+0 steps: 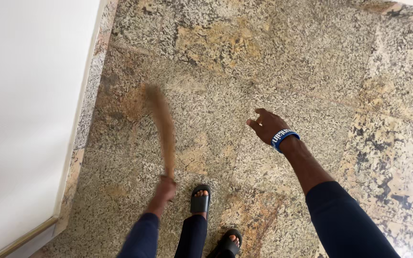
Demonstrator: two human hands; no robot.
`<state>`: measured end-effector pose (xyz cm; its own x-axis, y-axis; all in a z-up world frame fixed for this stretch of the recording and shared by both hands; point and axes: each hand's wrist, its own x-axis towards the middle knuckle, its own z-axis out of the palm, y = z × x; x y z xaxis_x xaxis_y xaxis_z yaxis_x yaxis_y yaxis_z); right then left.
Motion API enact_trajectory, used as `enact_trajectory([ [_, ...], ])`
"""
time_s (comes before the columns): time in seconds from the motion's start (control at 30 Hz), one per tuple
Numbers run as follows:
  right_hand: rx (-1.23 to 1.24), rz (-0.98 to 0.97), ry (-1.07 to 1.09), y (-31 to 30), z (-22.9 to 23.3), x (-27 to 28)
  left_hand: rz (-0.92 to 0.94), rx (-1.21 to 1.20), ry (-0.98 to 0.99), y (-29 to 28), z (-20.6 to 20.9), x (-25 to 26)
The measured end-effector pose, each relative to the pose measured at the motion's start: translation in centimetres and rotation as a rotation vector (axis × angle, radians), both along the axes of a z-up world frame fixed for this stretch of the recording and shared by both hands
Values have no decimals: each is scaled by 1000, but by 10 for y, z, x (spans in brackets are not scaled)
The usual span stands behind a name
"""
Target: The person sweeps a speckled stone floor using a handheld broom, moving the bristles across the surface to gather debris.
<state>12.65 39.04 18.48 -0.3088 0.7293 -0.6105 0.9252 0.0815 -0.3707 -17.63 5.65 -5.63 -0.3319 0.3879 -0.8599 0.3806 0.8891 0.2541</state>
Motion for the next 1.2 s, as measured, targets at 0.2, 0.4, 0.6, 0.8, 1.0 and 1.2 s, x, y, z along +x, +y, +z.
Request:
enact_trajectory([
  [0.2, 18, -6, 46, 16, -1, -15, -552, 185, -373, 7, 56, 136],
  [0.4, 75, 39, 11, 48, 10, -34, -578, 470, -370, -4, 87, 103],
  [0.6, 81, 2, 8, 74, 28, -56, -68, 418, -32, -23, 75, -26],
  [0.8, 110, 50, 34, 94, 13, -68, 129, 231, 231, 2, 60, -139],
  [1.0, 82, 86, 47, 91, -4, -37, 245, -15, 238, 38, 2, -120],
  [1.2, 45, 87, -39, 108, -9, -15, -182, 15, -52, 81, -17, 58],
])
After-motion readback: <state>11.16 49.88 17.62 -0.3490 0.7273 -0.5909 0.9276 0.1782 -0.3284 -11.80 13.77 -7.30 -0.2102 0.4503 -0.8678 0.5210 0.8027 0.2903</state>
